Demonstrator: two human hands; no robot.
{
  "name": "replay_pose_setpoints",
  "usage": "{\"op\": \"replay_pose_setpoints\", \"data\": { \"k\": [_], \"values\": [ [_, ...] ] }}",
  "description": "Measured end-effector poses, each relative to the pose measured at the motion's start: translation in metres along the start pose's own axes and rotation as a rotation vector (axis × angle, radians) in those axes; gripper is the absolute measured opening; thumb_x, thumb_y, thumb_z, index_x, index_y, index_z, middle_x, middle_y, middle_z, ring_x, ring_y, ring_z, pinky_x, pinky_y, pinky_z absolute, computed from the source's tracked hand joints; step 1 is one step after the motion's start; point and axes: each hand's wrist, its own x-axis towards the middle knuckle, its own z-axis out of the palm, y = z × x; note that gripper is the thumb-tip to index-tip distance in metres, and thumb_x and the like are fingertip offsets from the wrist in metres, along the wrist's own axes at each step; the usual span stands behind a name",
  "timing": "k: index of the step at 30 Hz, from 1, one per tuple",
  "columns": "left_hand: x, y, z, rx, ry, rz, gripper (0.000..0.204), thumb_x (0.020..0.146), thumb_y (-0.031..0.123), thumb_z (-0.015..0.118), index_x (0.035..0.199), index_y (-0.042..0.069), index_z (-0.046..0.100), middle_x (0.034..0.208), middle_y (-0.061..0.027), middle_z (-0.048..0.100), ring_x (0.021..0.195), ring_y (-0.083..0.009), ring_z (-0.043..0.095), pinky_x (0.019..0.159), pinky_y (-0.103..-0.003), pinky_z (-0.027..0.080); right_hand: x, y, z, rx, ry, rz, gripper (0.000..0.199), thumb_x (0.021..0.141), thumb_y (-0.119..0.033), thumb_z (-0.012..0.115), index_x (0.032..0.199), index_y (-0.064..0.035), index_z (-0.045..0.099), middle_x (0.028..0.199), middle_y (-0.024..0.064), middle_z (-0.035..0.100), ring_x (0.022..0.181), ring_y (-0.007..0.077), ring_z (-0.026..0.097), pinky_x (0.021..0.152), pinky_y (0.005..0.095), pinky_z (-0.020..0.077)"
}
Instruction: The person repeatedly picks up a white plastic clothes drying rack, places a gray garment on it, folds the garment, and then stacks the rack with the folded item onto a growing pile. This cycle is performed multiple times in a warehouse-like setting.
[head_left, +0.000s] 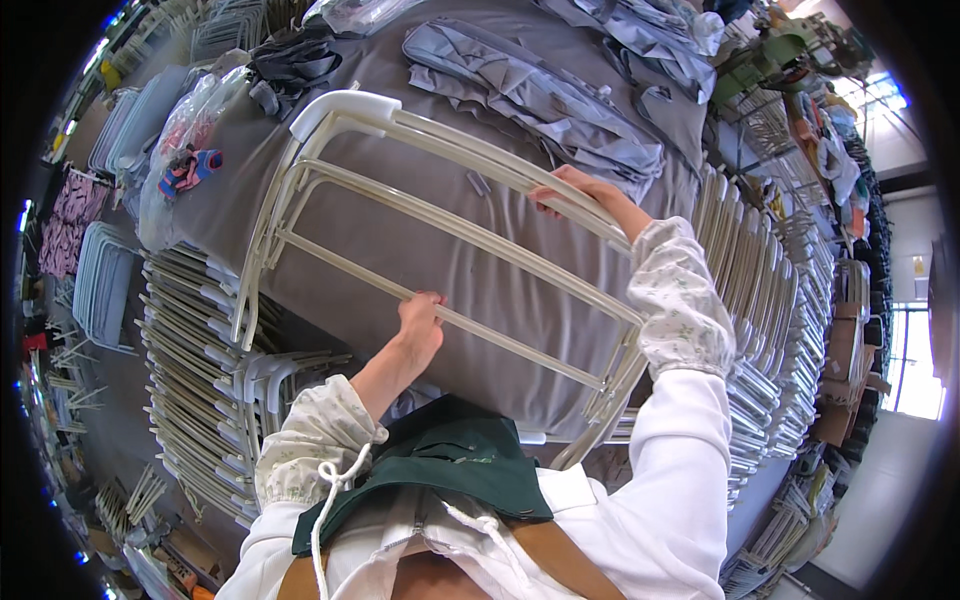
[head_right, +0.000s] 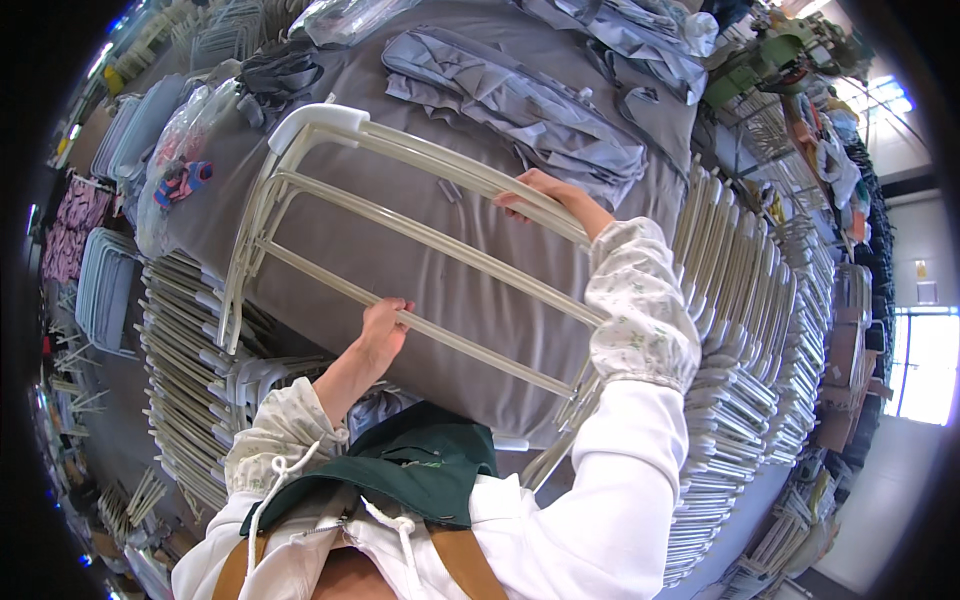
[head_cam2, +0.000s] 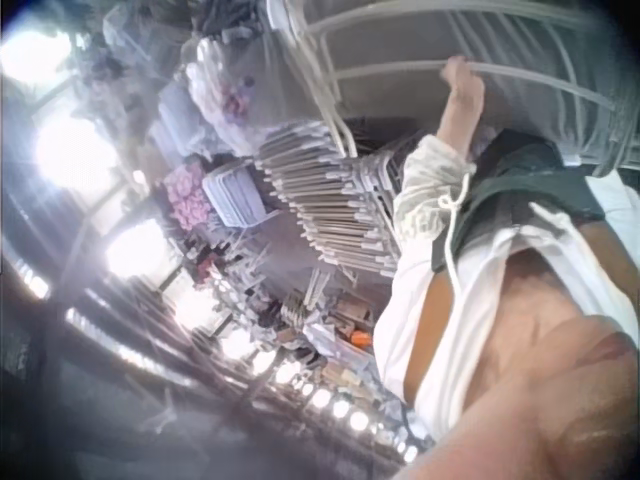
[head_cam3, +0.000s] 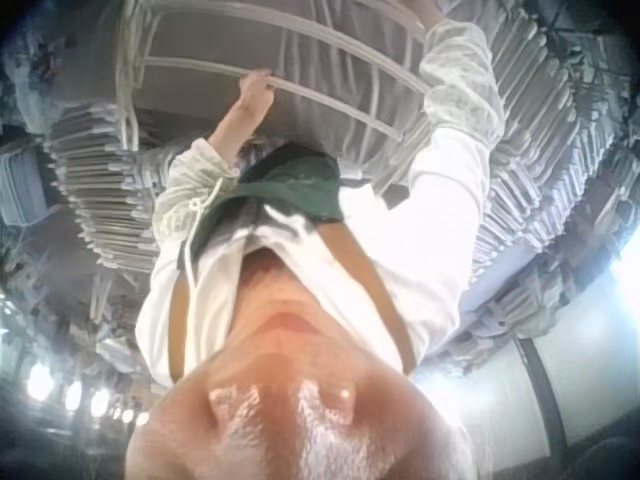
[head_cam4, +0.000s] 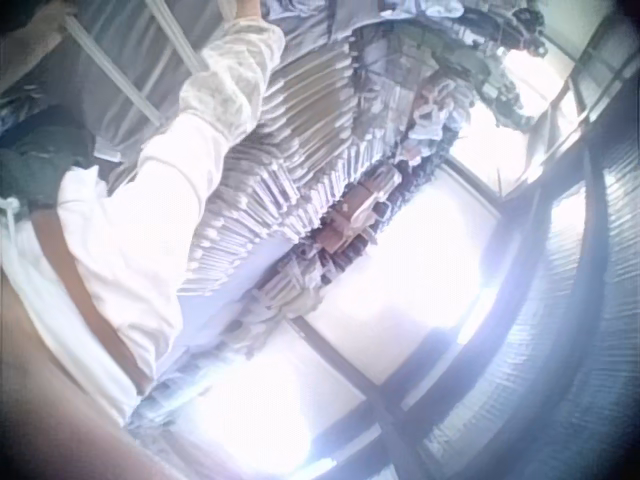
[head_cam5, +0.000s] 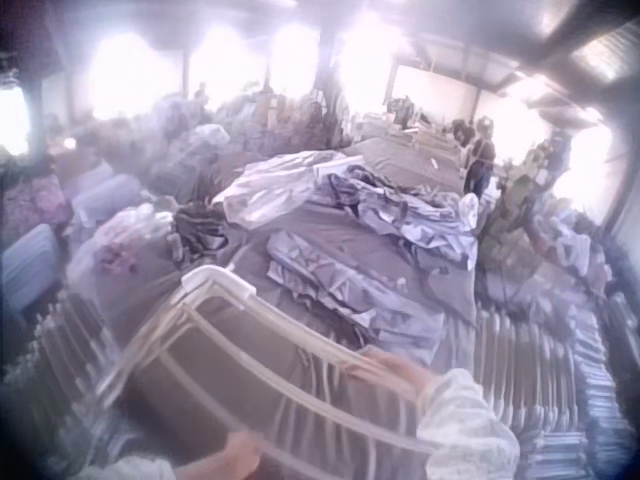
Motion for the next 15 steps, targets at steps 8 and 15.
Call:
{"op": "replay_pose_setpoints", "data": {
  "k": [8, 15],
  "values": [
    [-0.003, 0.105, 0.030, 1.180, -0.490, -0.295, 0.030, 0.097, 0.026, 0.058, 0.094, -0.004, 0.061, 0.079, -0.0138, 0.071, 0.070, -0.0239, 0.071, 0.067, -0.032, 0.056, 0.084, -0.003, -0.076, -0.579, 0.811, -0.625, 0.021, 0.078, -0.025, 0.074, 0.093, -0.0103, 0.075, 0.092, 0.0066, 0.072, 0.083, 0.0298, 0.067, 0.071, 0.0366, 0.0518],
    [0.117, 0.199, 0.268, 1.130, -0.928, 1.259, 0.020, 0.082, 0.003, 0.064, 0.102, 0.006, 0.065, 0.100, -0.0083, 0.068, 0.083, -0.0188, 0.066, 0.075, -0.035, 0.054, 0.097, 0.013, -0.130, -0.995, 0.866, -0.438, 0.011, 0.074, -0.019, 0.071, 0.083, -0.0129, 0.071, 0.092, 0.0035, 0.065, 0.106, 0.0241, 0.055, 0.089, 0.0378, 0.0423]
  ]
}}
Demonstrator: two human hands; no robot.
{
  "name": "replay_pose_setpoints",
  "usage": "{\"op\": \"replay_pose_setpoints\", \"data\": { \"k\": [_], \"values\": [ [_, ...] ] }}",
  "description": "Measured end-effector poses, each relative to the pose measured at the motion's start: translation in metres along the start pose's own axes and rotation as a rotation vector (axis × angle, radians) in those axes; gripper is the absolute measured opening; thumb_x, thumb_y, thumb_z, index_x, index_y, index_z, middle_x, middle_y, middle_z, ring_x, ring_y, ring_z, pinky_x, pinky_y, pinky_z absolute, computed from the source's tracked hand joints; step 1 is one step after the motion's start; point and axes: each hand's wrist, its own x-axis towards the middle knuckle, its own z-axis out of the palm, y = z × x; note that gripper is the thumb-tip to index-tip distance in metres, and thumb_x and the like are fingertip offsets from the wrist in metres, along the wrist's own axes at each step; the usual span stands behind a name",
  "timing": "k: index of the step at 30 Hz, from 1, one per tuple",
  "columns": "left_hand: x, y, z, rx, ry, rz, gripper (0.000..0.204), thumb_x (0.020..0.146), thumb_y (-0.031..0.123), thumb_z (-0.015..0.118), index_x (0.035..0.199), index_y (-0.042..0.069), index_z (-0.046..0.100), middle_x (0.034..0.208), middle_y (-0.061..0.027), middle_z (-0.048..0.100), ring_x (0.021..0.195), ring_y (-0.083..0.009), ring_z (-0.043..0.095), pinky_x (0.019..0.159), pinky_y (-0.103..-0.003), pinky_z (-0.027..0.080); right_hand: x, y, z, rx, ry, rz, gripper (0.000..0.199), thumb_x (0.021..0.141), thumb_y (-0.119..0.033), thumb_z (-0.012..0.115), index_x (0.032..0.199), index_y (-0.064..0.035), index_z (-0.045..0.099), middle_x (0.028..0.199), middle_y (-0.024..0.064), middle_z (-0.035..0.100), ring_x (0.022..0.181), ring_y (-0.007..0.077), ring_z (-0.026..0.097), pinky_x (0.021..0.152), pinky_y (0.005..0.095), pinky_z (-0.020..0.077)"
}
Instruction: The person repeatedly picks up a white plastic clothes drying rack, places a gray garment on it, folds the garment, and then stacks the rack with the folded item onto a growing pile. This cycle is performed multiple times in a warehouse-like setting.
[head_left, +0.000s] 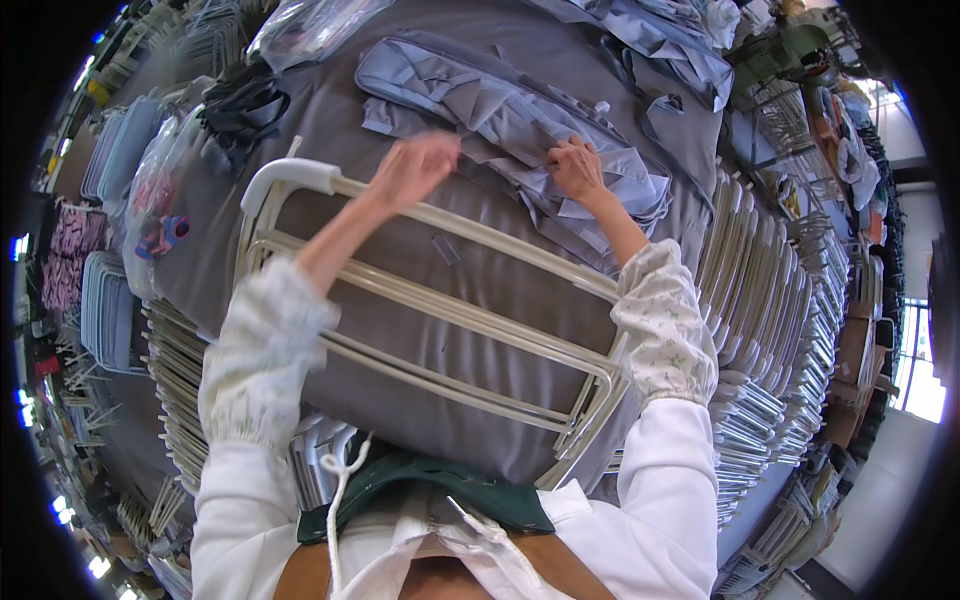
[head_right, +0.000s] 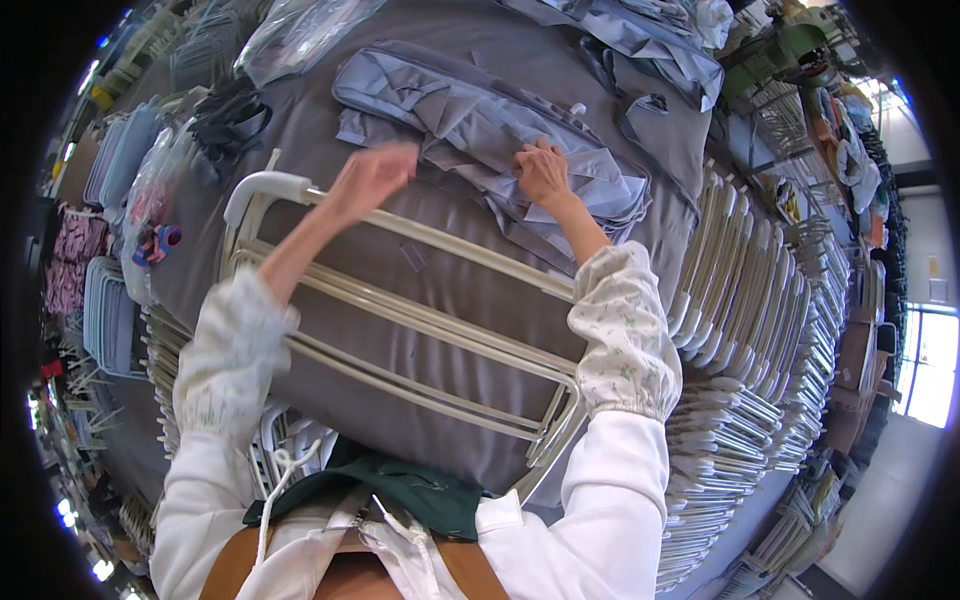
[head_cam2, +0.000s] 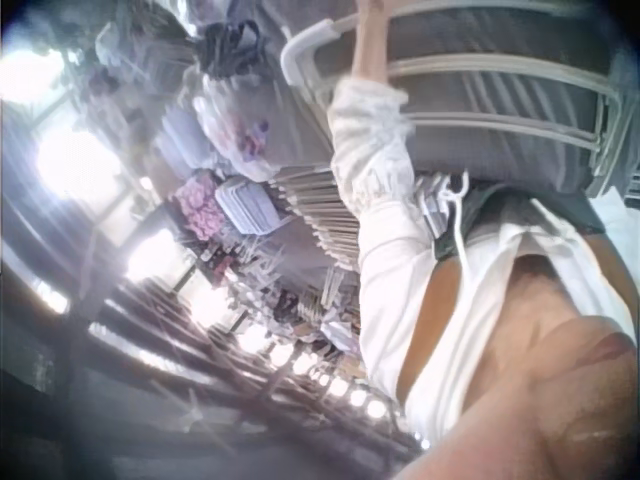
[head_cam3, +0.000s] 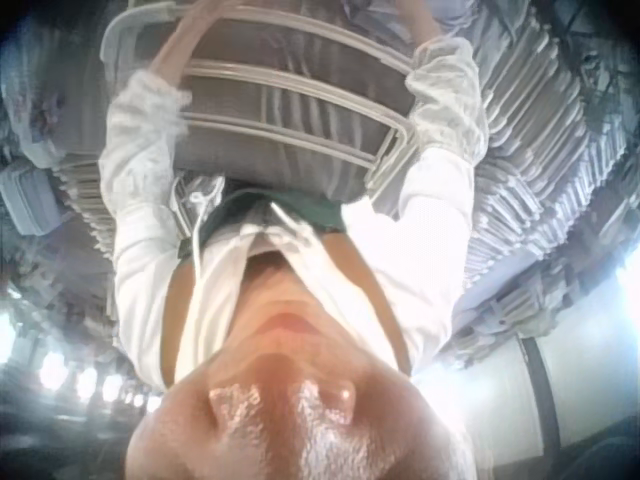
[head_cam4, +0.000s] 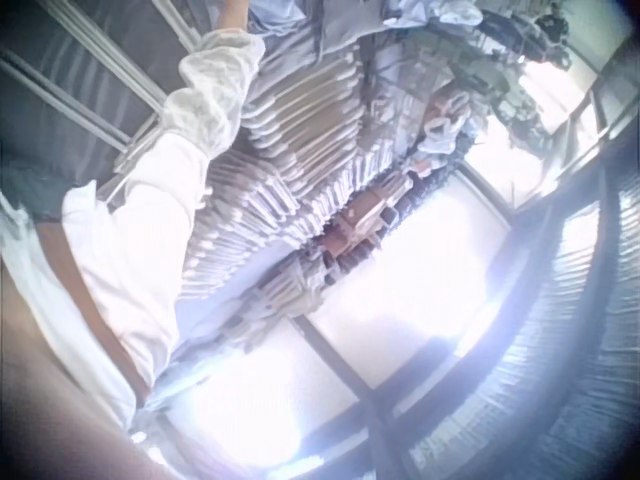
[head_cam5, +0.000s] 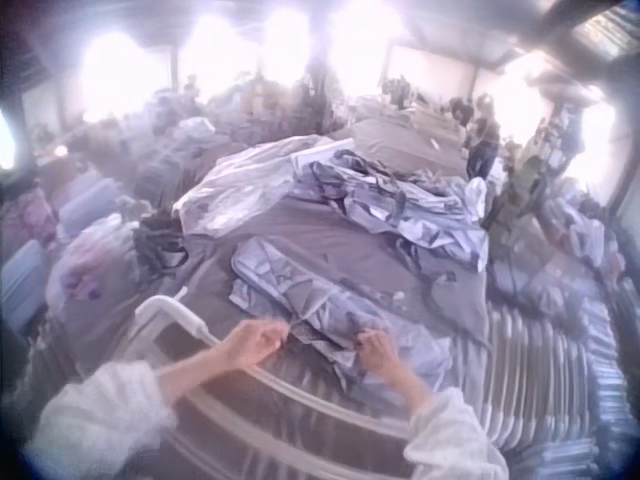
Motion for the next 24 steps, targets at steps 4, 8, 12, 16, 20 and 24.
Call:
{"op": "replay_pose_setpoints", "data": {
  "k": [4, 8, 12, 16, 20, 24],
  "values": [
    [0.099, -0.044, 0.007, 0.617, -0.225, 0.305, 0.070, 0.077, 0.005, 0.068, 0.142, 0.018, 0.043, 0.144, -0.0060, 0.046, 0.139, -0.0250, 0.036, 0.117, -0.047, 0.023, -0.011, 0.006, -0.048, 0.418, 0.171, -0.012, 0.009, 0.076, 0.000, 0.069, 0.084, -0.0042, 0.066, 0.084, 0.0051, 0.061, 0.088, 0.0204, 0.061, 0.075, 0.0322, 0.0471],
    [0.165, -0.104, 0.006, 0.752, -0.427, 0.279, 0.041, 0.078, 0.014, 0.070, 0.118, 0.013, 0.062, 0.125, -0.0058, 0.059, 0.126, -0.0265, 0.049, 0.112, -0.045, 0.029, -0.033, 0.041, -0.100, 0.775, 0.256, 0.185, 0.005, 0.082, 0.005, 0.065, 0.084, 0.0007, 0.066, 0.081, 0.0052, 0.066, 0.071, 0.0104, 0.060, 0.064, 0.0262, 0.0480],
    [0.209, -0.097, -0.010, 0.891, -0.377, 0.206, 0.019, 0.083, 0.018, 0.064, 0.100, 0.012, 0.070, 0.113, -0.0062, 0.065, 0.115, -0.0279, 0.057, 0.102, -0.042, 0.040, -0.051, 0.050, -0.103, 0.788, -0.194, 0.332, 0.013, 0.085, -0.010, 0.068, 0.085, 0.0032, 0.068, 0.079, 0.0116, 0.070, 0.072, 0.0179, 0.065, 0.068, 0.0286, 0.0509],
    [0.224, -0.101, -0.028, 0.789, -0.338, 0.115, 0.021, 0.078, 0.012, 0.063, 0.098, 0.005, 0.067, 0.100, -0.0090, 0.066, 0.102, -0.0323, 0.061, 0.089, -0.042, 0.047, -0.033, -0.006, -0.084, 0.128, -0.201, 0.316, 0.021, 0.081, -0.020, 0.073, 0.088, -0.0016, 0.067, 0.085, 0.0135, 0.068, 0.076, 0.0301, 0.065, 0.071, 0.0385, 0.0509],
    [0.230, -0.080, -0.016, 0.803, -0.410, 0.376, 0.019, 0.077, 0.015, 0.066, 0.094, 0.007, 0.068, 0.099, -0.0092, 0.066, 0.098, -0.0319, 0.062, 0.086, -0.043, 0.048, -0.001, 0.027, -0.051, -0.187, 0.404, 0.140, 0.021, 0.078, -0.017, 0.072, 0.095, -0.0061, 0.065, 0.090, 0.0134, 0.066, 0.083, 0.0311, 0.065, 0.072, 0.0424, 0.0502],
    [0.209, -0.119, -0.065, 0.866, -0.282, 0.293, 0.026, 0.071, 0.021, 0.074, 0.091, 0.007, 0.067, 0.096, -0.0100, 0.065, 0.098, -0.0319, 0.062, 0.085, -0.044, 0.048, 0.033, 0.021, -0.079, 0.028, 0.464, 0.325, 0.030, 0.073, -0.002, 0.067, 0.102, -0.0073, 0.063, 0.097, 0.0107, 0.065, 0.090, 0.0328, 0.063, 0.079, 0.0416, 0.0509]
  ]
}}
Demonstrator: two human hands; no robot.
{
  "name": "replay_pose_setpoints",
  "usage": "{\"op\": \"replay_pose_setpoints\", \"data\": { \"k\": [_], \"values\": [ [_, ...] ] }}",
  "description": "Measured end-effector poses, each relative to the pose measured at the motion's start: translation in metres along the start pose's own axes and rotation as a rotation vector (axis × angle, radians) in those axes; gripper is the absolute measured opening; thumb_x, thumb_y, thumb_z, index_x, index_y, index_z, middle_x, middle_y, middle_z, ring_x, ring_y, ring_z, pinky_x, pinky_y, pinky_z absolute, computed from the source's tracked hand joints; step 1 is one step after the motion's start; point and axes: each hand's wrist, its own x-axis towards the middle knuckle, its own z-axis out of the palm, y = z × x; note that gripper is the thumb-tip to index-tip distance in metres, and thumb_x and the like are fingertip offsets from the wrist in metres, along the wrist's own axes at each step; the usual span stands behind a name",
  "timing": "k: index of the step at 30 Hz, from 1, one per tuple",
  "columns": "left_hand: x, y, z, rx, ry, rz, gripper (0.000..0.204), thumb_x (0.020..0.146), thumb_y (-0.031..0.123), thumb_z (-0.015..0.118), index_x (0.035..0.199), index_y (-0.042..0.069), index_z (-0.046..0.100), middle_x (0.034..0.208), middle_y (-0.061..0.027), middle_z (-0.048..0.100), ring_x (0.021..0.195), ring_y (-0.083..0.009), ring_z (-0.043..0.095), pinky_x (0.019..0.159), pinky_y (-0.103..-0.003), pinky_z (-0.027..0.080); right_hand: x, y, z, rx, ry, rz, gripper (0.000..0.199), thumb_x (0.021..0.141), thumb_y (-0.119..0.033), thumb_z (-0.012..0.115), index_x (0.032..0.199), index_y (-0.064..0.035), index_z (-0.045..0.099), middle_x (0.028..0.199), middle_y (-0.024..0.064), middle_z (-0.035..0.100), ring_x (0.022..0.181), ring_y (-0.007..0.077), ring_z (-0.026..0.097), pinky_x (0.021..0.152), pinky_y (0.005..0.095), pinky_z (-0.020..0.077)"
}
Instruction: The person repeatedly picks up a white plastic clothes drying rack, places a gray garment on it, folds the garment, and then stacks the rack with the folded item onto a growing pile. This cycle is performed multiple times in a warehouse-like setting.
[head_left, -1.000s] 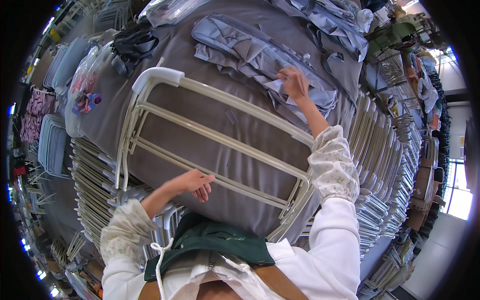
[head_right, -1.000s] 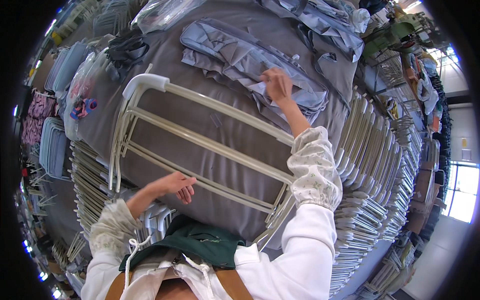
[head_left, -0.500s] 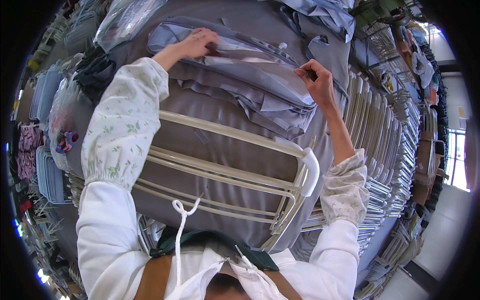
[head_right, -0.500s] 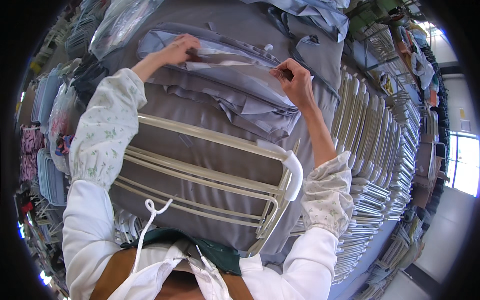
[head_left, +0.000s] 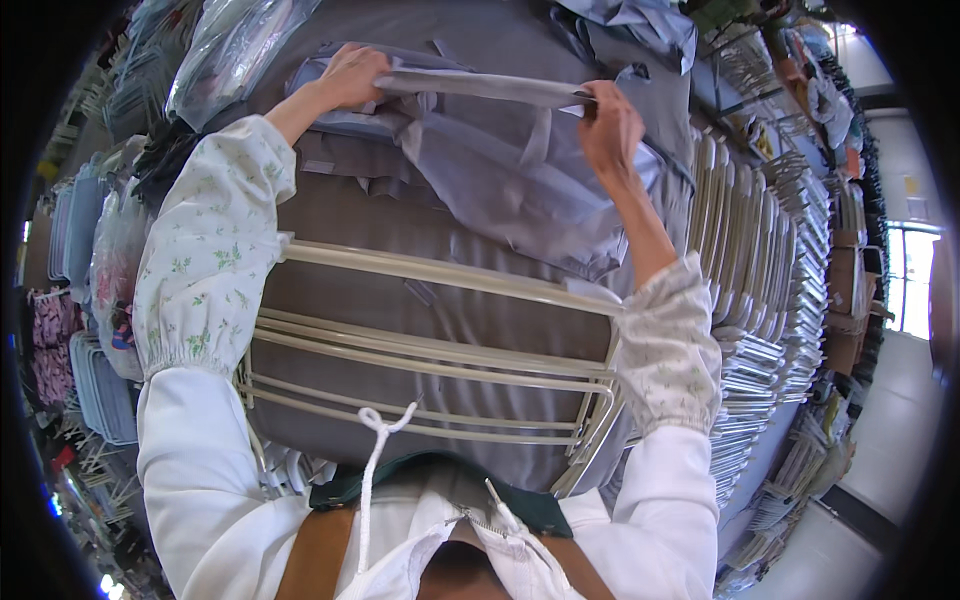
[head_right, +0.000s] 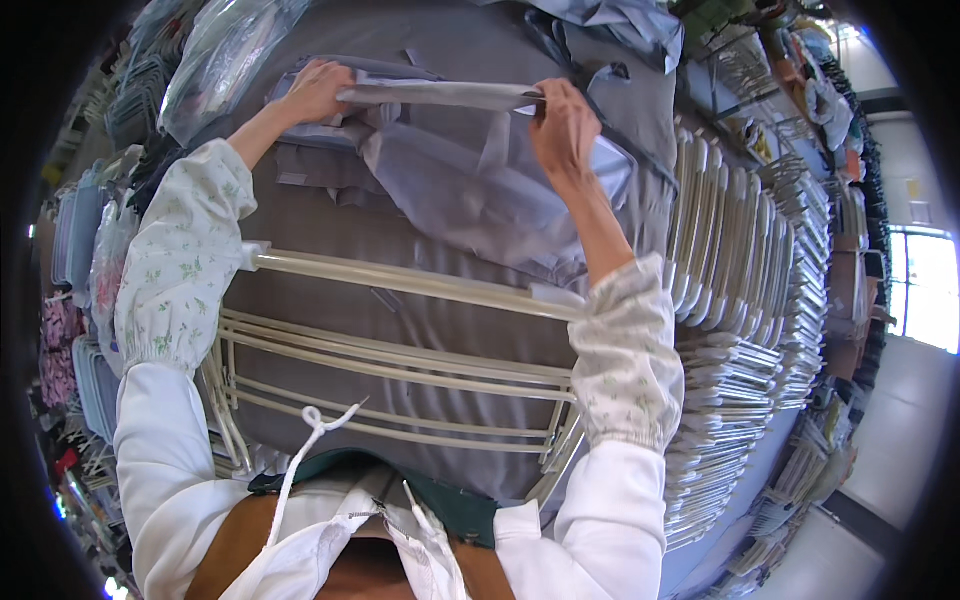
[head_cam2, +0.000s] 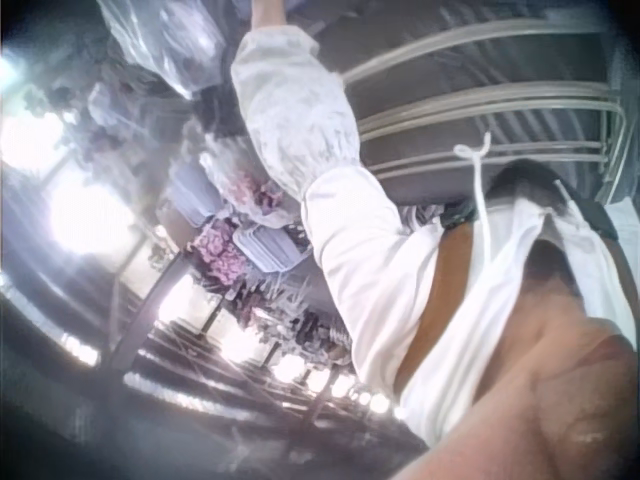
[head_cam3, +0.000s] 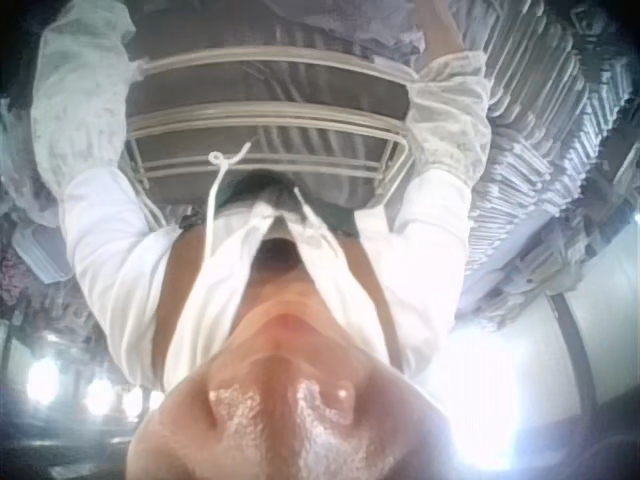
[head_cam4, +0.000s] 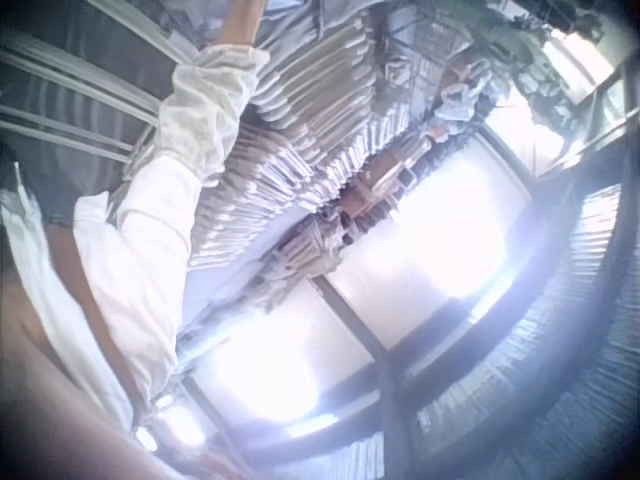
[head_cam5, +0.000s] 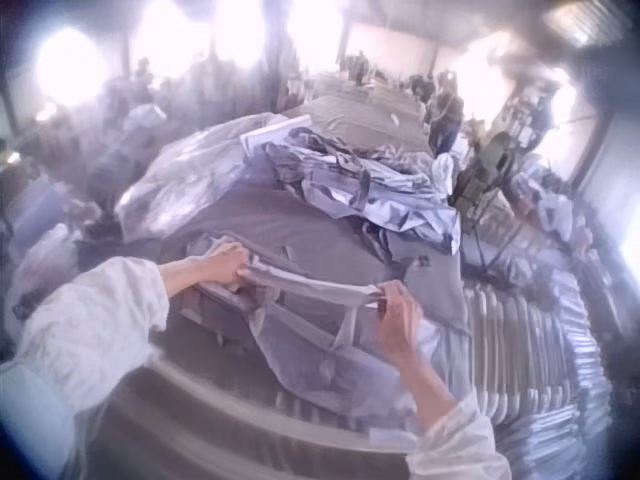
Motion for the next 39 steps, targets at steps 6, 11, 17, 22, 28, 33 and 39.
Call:
{"op": "replay_pose_setpoints", "data": {
  "k": [6, 11, 17, 22, 28, 33, 39],
  "values": [
    [-0.073, -0.034, -0.117, 0.034, 0.614, 0.353, 0.041, 0.075, 0.041, 0.078, 0.100, 0.009, 0.069, 0.113, -0.0187, 0.065, 0.110, -0.0303, 0.061, 0.110, -0.051, 0.032, 0.004, -0.071, -0.139, -0.423, 0.268, -0.249, 0.044, 0.072, 0.008, 0.060, 0.110, -0.0148, 0.067, 0.096, 0.0033, 0.066, 0.090, 0.0245, 0.066, 0.075, 0.0359, 0.0545],
    [-0.194, 0.061, -0.274, -0.005, 0.390, 0.517, 0.038, 0.081, 0.013, 0.072, 0.115, 0.000, 0.063, 0.106, -0.0160, 0.068, 0.100, -0.0345, 0.066, 0.090, -0.041, 0.051, -0.072, -0.139, -0.279, -0.389, 0.235, -0.094, 0.029, 0.085, 0.008, 0.060, 0.108, -0.0071, 0.070, 0.098, 0.0089, 0.071, 0.091, 0.0240, 0.069, 0.080, 0.0331, 0.0528],
    [-0.383, 0.127, -0.406, -0.555, -0.159, -0.086, 0.053, 0.088, 0.048, 0.058, 0.110, 0.001, 0.067, 0.109, -0.0130, 0.069, 0.097, -0.0268, 0.064, 0.085, -0.043, 0.048, -0.161, -0.251, -0.412, -0.197, -0.101, 0.012, 0.027, 0.083, -0.006, 0.066, 0.106, 0.0093, 0.067, 0.092, 0.0187, 0.069, 0.085, 0.0265, 0.068, 0.080, 0.0345, 0.0542],
    [-0.395, 0.178, -0.343, -0.768, -1.016, -0.310, 0.033, 0.084, 0.027, 0.067, 0.098, -0.003, 0.070, 0.084, -0.0070, 0.068, 0.074, -0.0158, 0.058, 0.068, -0.036, 0.044, -0.228, -0.272, -0.397, 0.171, -0.729, 0.604, 0.014, 0.068, -0.003, 0.074, 0.079, 0.0023, 0.068, 0.073, 0.0059, 0.065, 0.068, 0.0133, 0.062, 0.065, 0.0265, 0.0471],
    [-0.496, 0.190, -0.125, -1.187, -0.858, -0.882, 0.028, 0.093, 0.019, 0.064, 0.103, -0.007, 0.066, 0.079, 0.0031, 0.064, 0.074, -0.0042, 0.052, 0.068, -0.024, 0.045, -0.380, -0.184, -0.222, 0.703, -1.103, 0.892, 0.033, 0.073, -0.005, 0.079, 0.100, 0.0049, 0.064, 0.085, 0.0055, 0.067, 0.078, 0.0104, 0.062, 0.068, 0.0236, 0.0493],
    [-0.528, 0.177, -0.059, -0.761, -0.528, -0.726, 0.024, 0.094, 0.017, 0.063, 0.103, -0.004, 0.066, 0.082, -0.0047, 0.066, 0.079, -0.0125, 0.058, 0.075, -0.028, 0.047, -0.440, -0.181, -0.213, 0.663, -1.076, 0.813, 0.024, 0.078, -0.009, 0.076, 0.099, 0.0011, 0.069, 0.085, 0.0037, 0.067, 0.076, 0.0104, 0.061, 0.070, 0.0251, 0.0480],
    [-0.518, 0.183, -0.065, -1.118, -0.320, -0.439, 0.022, 0.087, 0.008, 0.067, 0.107, -0.001, 0.066, 0.115, -0.0115, 0.068, 0.108, -0.0226, 0.061, 0.098, -0.032, 0.042, -0.457, -0.228, -0.216, 0.638, -0.838, 0.794, 0.029, 0.083, -0.017, 0.075, 0.106, -0.0016, 0.070, 0.081, 0.0047, 0.063, 0.080, 0.0117, 0.061, 0.071, 0.0260, 0.0485]
  ]
}}
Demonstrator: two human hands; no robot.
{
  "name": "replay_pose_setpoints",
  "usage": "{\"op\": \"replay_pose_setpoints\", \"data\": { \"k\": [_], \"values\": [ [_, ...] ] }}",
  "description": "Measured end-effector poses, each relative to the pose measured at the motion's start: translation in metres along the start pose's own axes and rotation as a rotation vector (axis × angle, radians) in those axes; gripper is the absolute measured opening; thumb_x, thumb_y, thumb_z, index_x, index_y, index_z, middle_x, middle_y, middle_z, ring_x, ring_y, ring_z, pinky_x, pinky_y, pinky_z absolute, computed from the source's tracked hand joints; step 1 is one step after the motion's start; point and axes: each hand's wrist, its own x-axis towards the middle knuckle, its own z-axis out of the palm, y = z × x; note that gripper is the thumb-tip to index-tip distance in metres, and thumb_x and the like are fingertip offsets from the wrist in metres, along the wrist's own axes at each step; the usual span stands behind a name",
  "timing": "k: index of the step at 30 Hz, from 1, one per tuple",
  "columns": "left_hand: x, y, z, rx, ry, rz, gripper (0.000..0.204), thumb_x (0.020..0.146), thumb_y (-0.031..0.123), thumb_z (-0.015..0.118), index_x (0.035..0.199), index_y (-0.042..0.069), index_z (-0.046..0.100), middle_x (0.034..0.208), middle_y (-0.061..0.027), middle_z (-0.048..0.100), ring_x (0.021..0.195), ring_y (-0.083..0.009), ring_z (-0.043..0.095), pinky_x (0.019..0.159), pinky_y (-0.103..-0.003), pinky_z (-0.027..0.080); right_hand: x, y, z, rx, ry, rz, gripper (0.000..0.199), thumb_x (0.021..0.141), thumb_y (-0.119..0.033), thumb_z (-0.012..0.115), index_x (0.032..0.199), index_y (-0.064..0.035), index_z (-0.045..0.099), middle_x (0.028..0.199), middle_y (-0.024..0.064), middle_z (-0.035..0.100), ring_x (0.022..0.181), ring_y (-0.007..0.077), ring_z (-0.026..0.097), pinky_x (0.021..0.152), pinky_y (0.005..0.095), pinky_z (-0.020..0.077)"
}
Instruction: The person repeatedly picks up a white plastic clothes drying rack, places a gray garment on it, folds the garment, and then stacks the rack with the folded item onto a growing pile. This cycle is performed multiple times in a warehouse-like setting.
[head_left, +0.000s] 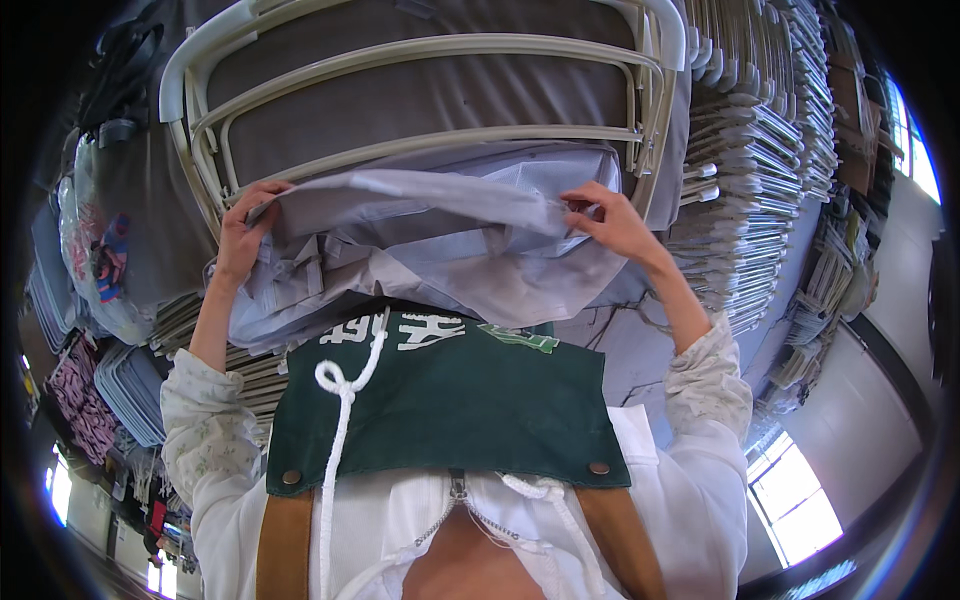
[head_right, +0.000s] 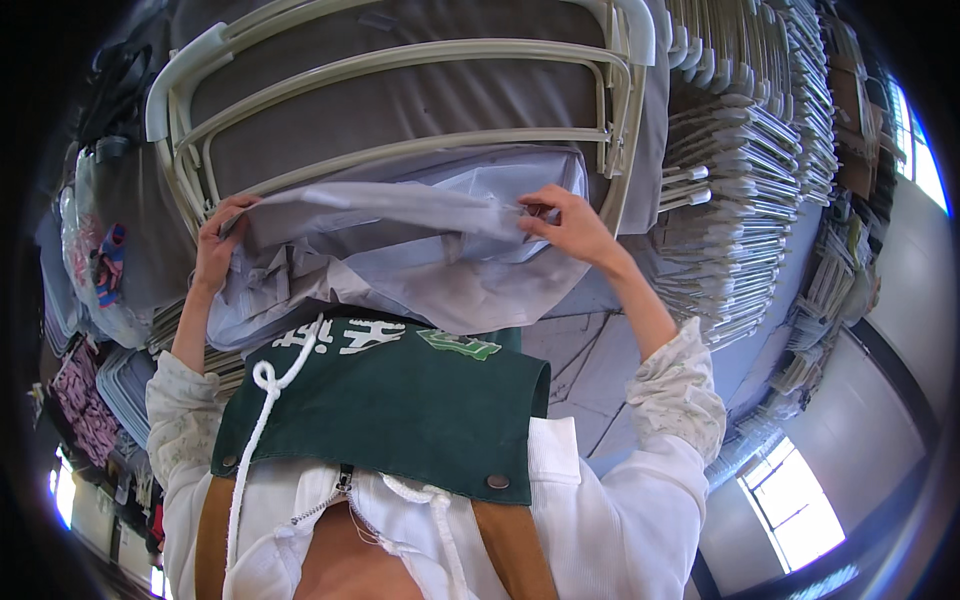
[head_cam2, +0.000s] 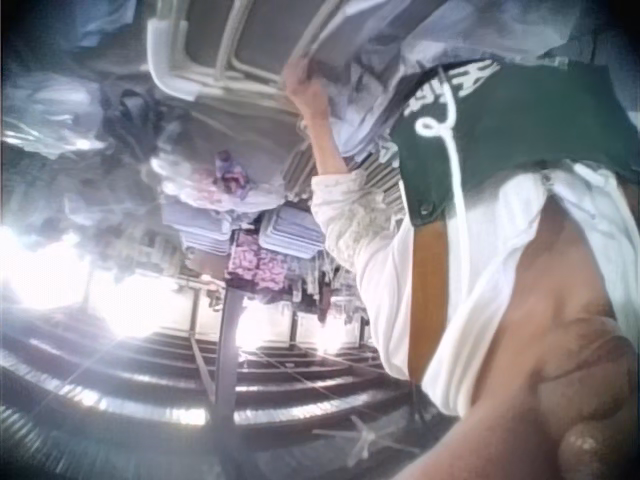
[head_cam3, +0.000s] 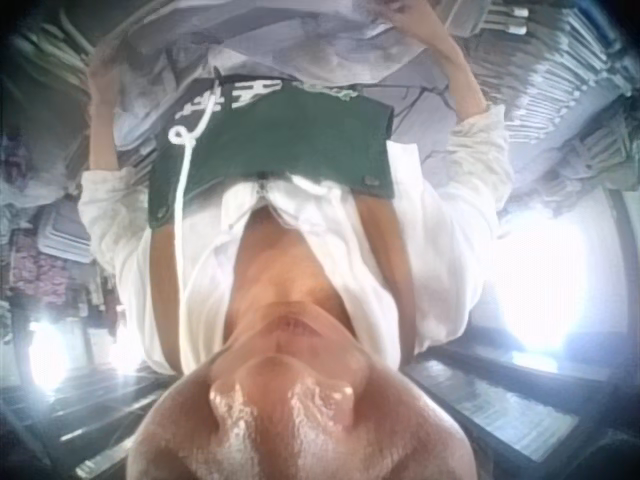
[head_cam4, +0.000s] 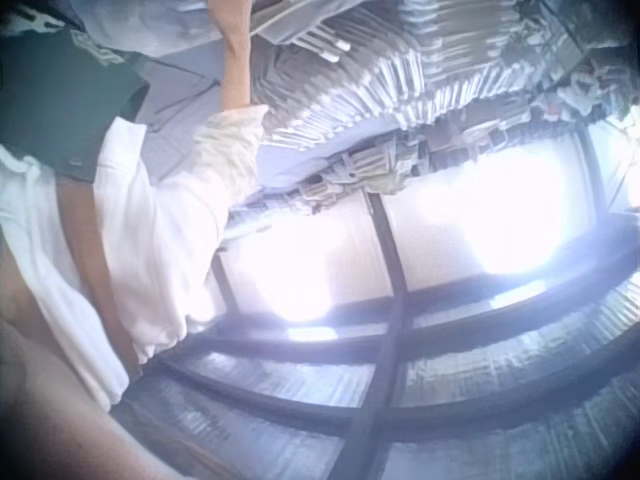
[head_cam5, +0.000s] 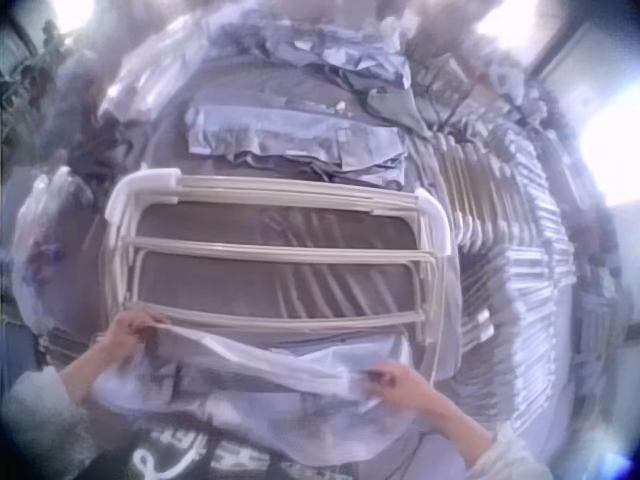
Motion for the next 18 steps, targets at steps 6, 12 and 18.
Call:
{"op": "replay_pose_setpoints", "data": {
  "k": [6, 12, 18],
  "values": [
    [-0.017, 0.012, 0.026, -0.027, -0.313, -0.040, 0.038, 0.083, 0.003, 0.067, 0.121, 0.005, 0.066, 0.125, -0.0122, 0.065, 0.125, -0.0239, 0.054, 0.113, -0.037, 0.032, -0.021, 0.034, 0.026, -0.025, 0.102, 0.012, 0.025, 0.078, -0.009, 0.077, 0.098, 0.0000, 0.066, 0.089, 0.0025, 0.064, 0.067, 0.0106, 0.055, 0.063, 0.0229, 0.0447],
    [-0.034, -0.026, 0.051, 0.059, -0.142, -0.033, 0.034, 0.087, 0.004, 0.063, 0.121, 0.005, 0.065, 0.127, -0.0114, 0.064, 0.126, -0.0254, 0.055, 0.114, -0.040, 0.031, -0.031, 0.014, 0.053, -0.083, 0.289, -0.078, 0.025, 0.074, -0.001, 0.077, 0.096, 0.0003, 0.065, 0.086, 0.0073, 0.062, 0.080, 0.0189, 0.063, 0.073, 0.0286, 0.0510],
    [-0.028, -0.033, 0.062, 0.189, -0.127, 0.138, 0.041, 0.084, 0.000, 0.061, 0.124, 0.005, 0.063, 0.130, -0.0138, 0.062, 0.128, -0.0301, 0.053, 0.113, -0.042, 0.033, -0.047, 0.026, 0.048, -0.078, 0.430, -0.302, 0.022, 0.071, 0.004, 0.074, 0.092, -0.0021, 0.067, 0.085, 0.0073, 0.061, 0.077, 0.0198, 0.062, 0.065, 0.0329, 0.0490]
  ]
}}
